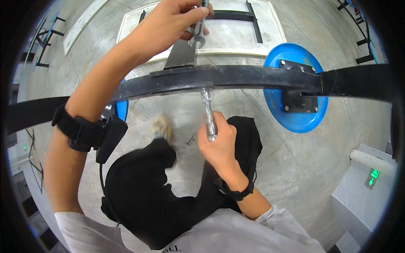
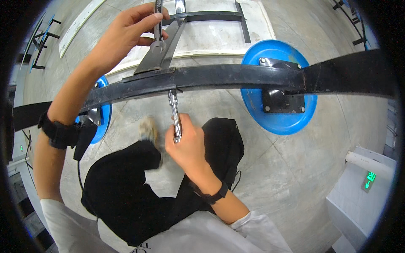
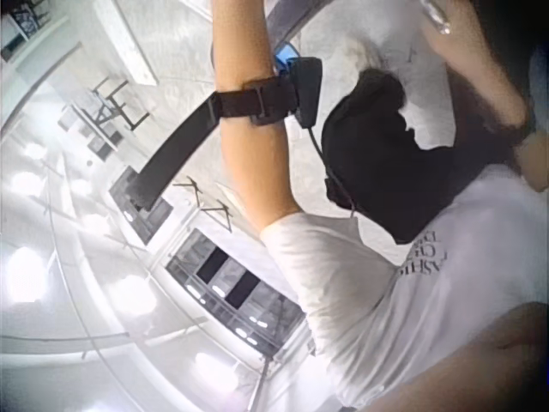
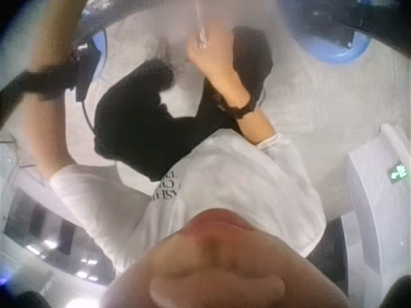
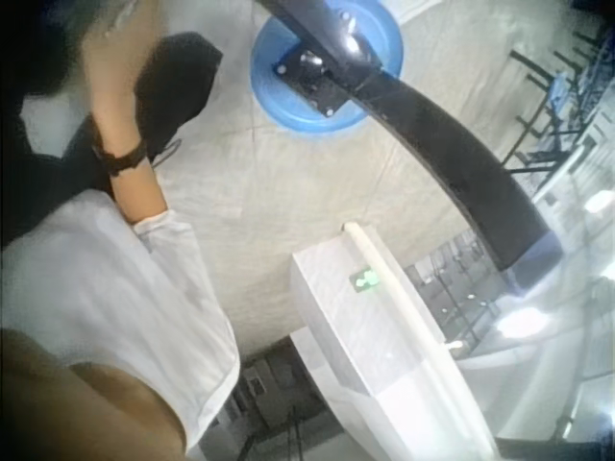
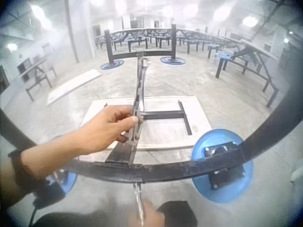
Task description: The person attaches a leg component to the frame of a cafeteria table using a wrench and a socket tool, then tightens the bolts.
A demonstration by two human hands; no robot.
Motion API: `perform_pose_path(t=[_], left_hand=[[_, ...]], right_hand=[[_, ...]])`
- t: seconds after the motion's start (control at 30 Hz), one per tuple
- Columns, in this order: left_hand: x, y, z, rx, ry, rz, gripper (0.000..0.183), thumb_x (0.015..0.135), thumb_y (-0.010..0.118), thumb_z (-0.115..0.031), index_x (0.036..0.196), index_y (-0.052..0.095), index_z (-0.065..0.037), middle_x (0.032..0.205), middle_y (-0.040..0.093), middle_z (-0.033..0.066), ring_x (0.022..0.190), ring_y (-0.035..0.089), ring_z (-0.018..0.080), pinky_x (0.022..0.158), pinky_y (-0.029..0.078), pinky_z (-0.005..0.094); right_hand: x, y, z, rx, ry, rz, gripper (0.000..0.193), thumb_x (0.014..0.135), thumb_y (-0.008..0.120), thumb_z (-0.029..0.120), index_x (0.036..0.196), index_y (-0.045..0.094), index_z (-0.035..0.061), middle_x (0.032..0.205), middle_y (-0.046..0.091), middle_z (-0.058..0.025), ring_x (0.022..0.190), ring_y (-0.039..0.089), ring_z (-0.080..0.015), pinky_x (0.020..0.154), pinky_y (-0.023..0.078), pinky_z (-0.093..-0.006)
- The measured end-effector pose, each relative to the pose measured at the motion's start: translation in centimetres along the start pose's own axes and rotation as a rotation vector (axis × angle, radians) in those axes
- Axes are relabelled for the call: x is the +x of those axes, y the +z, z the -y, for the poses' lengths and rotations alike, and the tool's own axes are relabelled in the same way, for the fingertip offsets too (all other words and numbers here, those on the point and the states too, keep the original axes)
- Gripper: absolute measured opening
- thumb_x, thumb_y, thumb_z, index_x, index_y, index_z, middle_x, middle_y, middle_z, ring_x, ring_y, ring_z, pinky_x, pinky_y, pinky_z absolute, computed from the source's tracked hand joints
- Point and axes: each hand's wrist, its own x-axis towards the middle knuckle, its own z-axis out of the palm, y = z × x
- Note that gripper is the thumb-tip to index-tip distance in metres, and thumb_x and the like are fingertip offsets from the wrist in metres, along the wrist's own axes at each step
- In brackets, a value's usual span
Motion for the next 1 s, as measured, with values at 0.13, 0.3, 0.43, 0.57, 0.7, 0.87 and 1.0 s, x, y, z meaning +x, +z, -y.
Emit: perform_pose_path(t=[0.13, 0.3, 0.43, 0.57, 0.7, 0.87, 1.0], left_hand=[[2.9, 1.3, -2.0, 0.183, 0.103, 0.201, 0.020, 0.087, 0.050, -0.016, 0.089, 0.058, 0.002, 0.066, 0.054, 0.0019, 0.058, 0.048, 0.0070, 0.052, 0.039, 0.0208], [4.2, 1.5, -2.9, 0.229, 0.127, 0.405, 0.016, 0.081, 0.054, -0.008, 0.081, 0.059, 0.007, 0.061, 0.056, 0.0059, 0.054, 0.054, 0.0103, 0.050, 0.044, 0.0245], [6.6, 2.2, 1.0, 0.309, 0.356, 0.611, 0.018, 0.078, 0.056, -0.010, 0.085, 0.061, 0.006, 0.065, 0.061, 0.0123, 0.058, 0.060, 0.0170, 0.056, 0.048, 0.0273], [6.1, 3.4, 1.7, 0.390, 0.293, 0.517, 0.018, 0.070, 0.057, -0.010, 0.075, 0.061, 0.007, 0.062, 0.058, 0.0190, 0.056, 0.060, 0.0253, 0.056, 0.048, 0.0314], [5.5, 3.0, 2.7, 0.392, 0.246, 0.512, 0.014, 0.065, 0.057, -0.005, 0.075, 0.063, 0.003, 0.048, 0.037, -0.0002, 0.043, 0.033, 0.0071, 0.044, 0.028, 0.0232], [5.5, 3.4, 3.0, 0.456, 0.282, 0.514, 0.015, 0.067, 0.057, -0.006, 0.077, 0.062, 0.003, 0.052, 0.040, 0.0021, 0.047, 0.037, 0.0099, 0.047, 0.031, 0.0244], [5.6, 3.9, 3.0, 0.502, 0.294, 0.524, 0.016, 0.069, 0.057, -0.007, 0.079, 0.062, 0.003, 0.055, 0.043, 0.0040, 0.049, 0.040, 0.0121, 0.049, 0.033, 0.0254]], right_hand=[[-0.1, -1.3, -1.1, -0.010, -0.076, -0.076, 0.014, 0.071, 0.057, 0.002, 0.084, 0.055, -0.0007, 0.049, 0.042, -0.0046, 0.038, 0.042, -0.0106, 0.041, 0.034, -0.0254], [-0.4, -1.3, 0.0, -0.046, -0.010, -0.020, 0.015, 0.068, 0.058, 0.000, 0.082, 0.056, -0.0002, 0.048, 0.042, -0.0031, 0.036, 0.042, -0.0113, 0.040, 0.034, -0.0240], [0.1, -1.0, -0.4, -0.049, -0.073, -0.039, 0.015, 0.066, 0.059, 0.001, 0.080, 0.057, 0.0002, 0.049, 0.045, -0.0016, 0.037, 0.044, -0.0108, 0.041, 0.036, -0.0229], [0.1, -1.0, -0.5, -0.009, -0.071, -0.014, 0.016, 0.065, 0.059, 0.002, 0.081, 0.058, -0.0012, 0.052, 0.049, -0.0021, 0.040, 0.047, -0.0117, 0.043, 0.038, -0.0218], [0.4, -0.6, -0.8, 0.013, -0.117, -0.013, 0.018, 0.063, 0.061, 0.002, 0.080, 0.058, -0.0022, 0.052, 0.050, -0.0033, 0.041, 0.049, -0.0125, 0.045, 0.041, -0.0219], [0.4, -0.8, -0.8, 0.040, -0.099, -0.021, 0.019, 0.060, 0.060, 0.001, 0.078, 0.059, -0.0034, 0.052, 0.051, -0.0050, 0.042, 0.050, -0.0139, 0.046, 0.042, -0.0223], [0.4, -0.9, -1.1, 0.023, -0.119, -0.030, 0.020, 0.059, 0.059, 0.000, 0.079, 0.059, -0.0038, 0.053, 0.051, -0.0055, 0.043, 0.051, -0.0142, 0.047, 0.043, -0.0222]])
